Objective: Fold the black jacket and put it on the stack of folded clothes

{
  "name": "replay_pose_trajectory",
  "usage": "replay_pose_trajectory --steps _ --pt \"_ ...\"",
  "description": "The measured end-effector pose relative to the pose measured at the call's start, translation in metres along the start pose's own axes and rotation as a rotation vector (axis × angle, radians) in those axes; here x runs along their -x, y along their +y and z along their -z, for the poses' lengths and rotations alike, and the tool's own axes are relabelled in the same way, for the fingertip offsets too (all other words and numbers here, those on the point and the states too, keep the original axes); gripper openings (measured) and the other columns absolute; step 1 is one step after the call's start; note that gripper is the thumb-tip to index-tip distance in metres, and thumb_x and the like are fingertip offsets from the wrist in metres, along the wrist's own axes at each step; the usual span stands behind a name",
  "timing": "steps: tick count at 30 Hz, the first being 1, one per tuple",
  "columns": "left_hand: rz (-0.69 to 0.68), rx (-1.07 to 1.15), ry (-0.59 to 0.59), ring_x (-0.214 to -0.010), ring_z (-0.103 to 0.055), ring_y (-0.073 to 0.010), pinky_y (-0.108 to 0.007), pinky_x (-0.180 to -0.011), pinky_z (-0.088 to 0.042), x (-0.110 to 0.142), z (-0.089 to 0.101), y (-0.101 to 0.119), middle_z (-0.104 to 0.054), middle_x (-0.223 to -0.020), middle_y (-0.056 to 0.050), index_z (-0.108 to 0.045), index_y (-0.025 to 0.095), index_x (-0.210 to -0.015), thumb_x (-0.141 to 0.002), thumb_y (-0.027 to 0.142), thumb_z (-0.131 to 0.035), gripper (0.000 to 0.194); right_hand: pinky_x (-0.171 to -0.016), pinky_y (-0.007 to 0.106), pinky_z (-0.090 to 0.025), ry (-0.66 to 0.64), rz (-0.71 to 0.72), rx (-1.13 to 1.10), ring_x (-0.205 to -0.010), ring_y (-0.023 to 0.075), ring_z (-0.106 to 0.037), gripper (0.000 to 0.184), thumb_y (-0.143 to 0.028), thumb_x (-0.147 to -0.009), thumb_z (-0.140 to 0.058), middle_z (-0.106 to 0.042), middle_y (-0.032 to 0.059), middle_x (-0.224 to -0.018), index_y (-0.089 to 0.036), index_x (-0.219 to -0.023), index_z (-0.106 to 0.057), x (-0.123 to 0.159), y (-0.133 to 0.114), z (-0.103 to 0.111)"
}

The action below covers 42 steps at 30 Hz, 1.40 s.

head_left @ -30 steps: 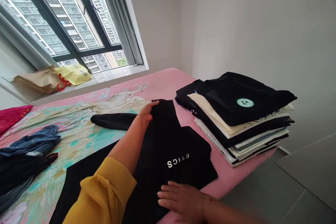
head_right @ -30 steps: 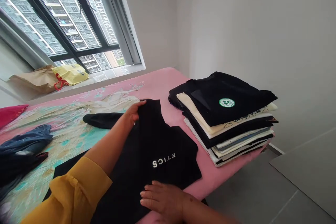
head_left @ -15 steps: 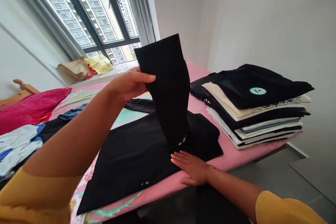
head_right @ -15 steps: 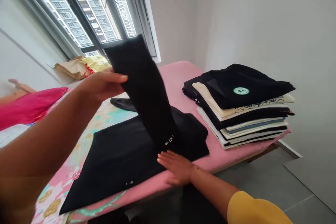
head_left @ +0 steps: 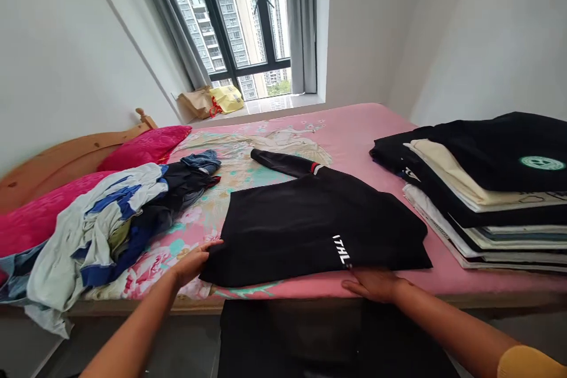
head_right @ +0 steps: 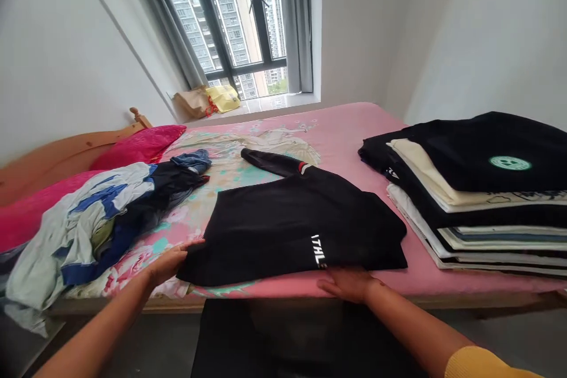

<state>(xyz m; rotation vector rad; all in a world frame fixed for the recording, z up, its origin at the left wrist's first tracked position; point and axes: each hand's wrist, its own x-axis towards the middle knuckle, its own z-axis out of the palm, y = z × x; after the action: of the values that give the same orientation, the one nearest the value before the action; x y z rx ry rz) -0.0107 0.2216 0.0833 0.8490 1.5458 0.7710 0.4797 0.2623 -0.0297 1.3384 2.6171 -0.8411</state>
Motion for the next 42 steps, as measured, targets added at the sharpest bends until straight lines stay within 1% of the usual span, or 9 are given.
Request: replay_pose_trajectory --steps 4,6,10,17,21,24,29,36,42 --pt "-0.016 0.249 0.061 -0.088 -0.068 -0.028 -0.035 -0.075 -0.053 0.002 0.001 -0.033 -0.073 -0.087 -0.008 -0.068 0.016 -0.099 -0.067 0.042 -0.066 0.042 -0.087 0.055 -0.043 -0.112 -0.121 0.038 -0.099 0.0396 -0.06 0.076 -0.075 -0.083 -0.025 -0.065 0.0167 -0.106 -0.018 -0.106 -0.068 0.002 -0.002 -0.005" --pt "-0.004 0.274 0.059 -0.089 -0.068 -0.0281 -0.035 -0.078 -0.052 0.002 0.003 -0.037 -0.074 -0.088 -0.009 -0.068 0.015 -0.096 -0.068 0.047 -0.066 0.043 -0.088 0.054 -0.042 -0.121 -0.107 0.058 -0.1 0.0397 -0.059 0.077 -0.075 -0.084 -0.022 -0.065 0.0169 -0.107 -0.017 -0.107 -0.067 0.003 -0.005 -0.002" --pt "-0.005 0.173 0.161 -0.083 -0.068 -0.0242 -0.03 -0.076 -0.051 -0.008 0.001 -0.039 -0.074 -0.085 -0.008 -0.068 0.014 -0.089 -0.061 0.037 -0.077 0.037 -0.092 0.051 -0.041 -0.12 -0.085 0.075 -0.107 0.0386 -0.056 0.072 -0.071 -0.086 -0.023 -0.062 0.0163 -0.115 -0.017 -0.112 -0.064 0.003 -0.012 0.004" --pt "-0.084 0.136 0.263 -0.064 -0.067 -0.0168 -0.023 -0.057 -0.049 -0.024 -0.025 -0.006 -0.073 -0.078 -0.003 -0.066 0.017 -0.094 -0.069 0.03 -0.071 0.029 -0.105 0.049 -0.028 0.142 -0.075 0.099 -0.124 0.0351 -0.042 0.07 -0.064 -0.089 -0.032 -0.05 0.017 -0.132 -0.012 -0.131 -0.053 -0.011 -0.016 -0.002" --pt "-0.16 0.111 0.277 -0.065 -0.066 -0.0158 -0.022 -0.054 -0.048 -0.026 -0.022 0.01 -0.073 -0.08 -0.003 -0.065 0.017 -0.097 -0.07 0.03 -0.07 0.03 -0.108 0.048 -0.025 0.346 -0.13 0.139 -0.127 0.033 -0.04 0.059 -0.054 -0.093 -0.032 -0.05 0.0147 -0.132 -0.014 -0.13 -0.054 -0.016 -0.022 -0.006" --pt "-0.115 0.093 0.294 -0.065 -0.067 -0.0176 -0.024 -0.055 -0.05 -0.034 -0.017 0.006 -0.073 -0.078 -0.004 -0.066 0.016 -0.093 -0.069 0.031 -0.071 0.029 -0.106 0.047 -0.028 0.321 -0.159 0.138 -0.125 0.0345 -0.042 0.064 -0.057 -0.091 -0.034 -0.051 0.0176 -0.131 -0.01 -0.13 -0.053 -0.015 -0.029 -0.003" --pt "-0.032 0.065 0.332 -0.066 -0.068 -0.0196 -0.029 -0.063 -0.054 -0.045 -0.02 -0.012 -0.071 -0.068 -0.006 -0.065 0.015 -0.083 -0.068 0.023 -0.068 0.017 -0.101 0.049 -0.033 0.176 -0.161 0.102 -0.119 0.0342 -0.049 0.066 -0.062 -0.09 -0.03 -0.056 0.0147 -0.127 -0.016 -0.13 -0.054 -0.02 -0.034 0.005" --pt "-0.106 -0.163 0.426 -0.062 -0.064 -0.0194 -0.026 -0.055 -0.047 -0.043 -0.023 -0.024 -0.066 -0.059 -0.001 -0.064 0.015 -0.072 -0.062 0.035 -0.071 0.023 -0.112 0.05 -0.02 0.441 -0.106 0.152 -0.133 0.0306 -0.032 0.06 -0.054 -0.093 -0.032 -0.042 0.0085 -0.14 -0.018 -0.142 -0.039 -0.034 -0.022 -0.001" --pt "-0.207 -0.412 0.584 -0.079 -0.064 -0.0225 -0.032 -0.076 -0.047 -0.051 -0.018 -0.031 -0.069 -0.075 -0.003 -0.065 0.018 -0.077 -0.071 0.032 -0.06 0.016 -0.114 0.051 -0.016 0.465 -0.058 0.179 -0.136 0.0309 -0.026 0.063 -0.055 -0.093 -0.031 -0.035 0.0067 -0.145 -0.018 -0.145 -0.033 -0.034 -0.018 -0.007"
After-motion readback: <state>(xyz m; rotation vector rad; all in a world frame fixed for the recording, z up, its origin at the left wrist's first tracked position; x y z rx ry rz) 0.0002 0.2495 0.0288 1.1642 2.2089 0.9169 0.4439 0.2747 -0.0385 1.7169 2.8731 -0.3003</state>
